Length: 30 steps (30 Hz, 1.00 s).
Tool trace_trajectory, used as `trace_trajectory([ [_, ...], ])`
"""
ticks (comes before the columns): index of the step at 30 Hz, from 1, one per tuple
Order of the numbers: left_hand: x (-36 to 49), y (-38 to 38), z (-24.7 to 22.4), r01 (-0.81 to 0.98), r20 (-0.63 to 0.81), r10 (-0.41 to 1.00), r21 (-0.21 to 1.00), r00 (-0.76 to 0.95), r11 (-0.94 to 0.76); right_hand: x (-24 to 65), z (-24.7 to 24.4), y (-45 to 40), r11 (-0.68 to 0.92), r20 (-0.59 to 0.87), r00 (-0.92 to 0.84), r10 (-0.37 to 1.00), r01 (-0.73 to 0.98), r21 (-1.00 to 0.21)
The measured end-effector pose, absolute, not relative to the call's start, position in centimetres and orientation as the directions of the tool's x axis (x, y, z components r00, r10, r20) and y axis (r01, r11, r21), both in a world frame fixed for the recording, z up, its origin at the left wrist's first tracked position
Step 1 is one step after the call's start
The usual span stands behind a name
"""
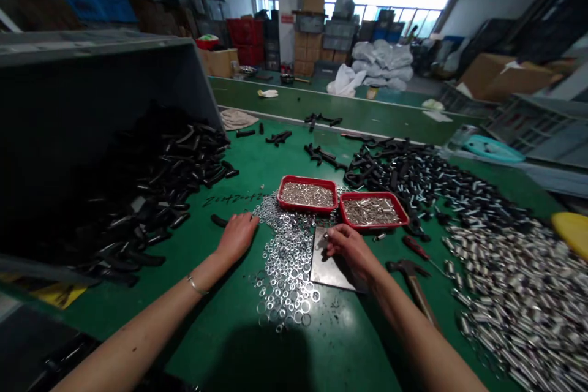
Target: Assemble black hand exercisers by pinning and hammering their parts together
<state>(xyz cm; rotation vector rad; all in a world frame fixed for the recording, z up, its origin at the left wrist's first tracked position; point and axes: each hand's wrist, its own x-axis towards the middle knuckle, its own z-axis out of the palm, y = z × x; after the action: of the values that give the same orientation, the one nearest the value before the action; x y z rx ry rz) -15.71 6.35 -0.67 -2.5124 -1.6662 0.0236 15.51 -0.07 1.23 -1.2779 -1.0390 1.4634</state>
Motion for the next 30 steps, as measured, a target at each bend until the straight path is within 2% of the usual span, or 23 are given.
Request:
trace_trajectory([
  [3, -15.9, 6.8, -1.0, 0.939, 0.050, 0.939, -0.070, 0.340, -0.336, 16.8, 1.0, -1.8, -0.310, -0.317, -0.048, 0.947, -0.395, -0.865],
  [7, -15.6, 6.9, -0.9, 0.962, 0.061, 0.962, 0.049, 0.265, -0.268, 17.8, 0.7, -3.3, -0.287, -0.310, -0.026, 0.950, -0.459, -0.841],
  [8, -15.2, 6.5, -0.7, 0.962, 0.081, 0.969, 0.126, 0.234, -0.242, 17.9, 0.6, -3.7, -0.285, -0.309, -0.030, 0.951, -0.472, -0.834],
  [10, -13.3, 5.1, 0.0, 0.900, 0.119, 0.977, 0.381, 0.178, -0.210, 18.1, 0.7, -4.6, -0.288, -0.304, -0.050, 0.951, -0.492, -0.822],
  [13, -8.2, 1.6, 1.2, 0.575, 0.099, 0.969, 0.789, 0.227, -0.215, 18.3, 0.8, -6.2, -0.285, -0.278, -0.085, 0.957, -0.468, -0.836],
  [16, -2.4, -1.8, 1.7, 0.270, -0.002, 0.926, 0.957, 0.377, -0.108, 18.5, 1.1, -7.8, -0.273, -0.254, -0.100, 0.962, -0.421, -0.865],
  [19, 1.5, -3.8, 1.8, 0.114, -0.101, 0.893, 0.992, 0.438, 0.056, 19.1, 1.3, -9.0, -0.259, -0.241, -0.097, 0.966, -0.432, -0.864],
  [24, 3.0, -4.5, 1.7, -0.032, -0.183, 0.815, 0.970, 0.550, 0.240, 20.4, 1.6, -10.0, -0.274, -0.257, -0.104, 0.961, -0.492, -0.827],
  [30, 2.5, -4.7, 2.1, -0.057, -0.217, 0.780, 0.950, 0.587, 0.306, 20.7, 1.5, -10.1, -0.426, -0.338, -0.262, 0.904, -0.628, -0.651],
])
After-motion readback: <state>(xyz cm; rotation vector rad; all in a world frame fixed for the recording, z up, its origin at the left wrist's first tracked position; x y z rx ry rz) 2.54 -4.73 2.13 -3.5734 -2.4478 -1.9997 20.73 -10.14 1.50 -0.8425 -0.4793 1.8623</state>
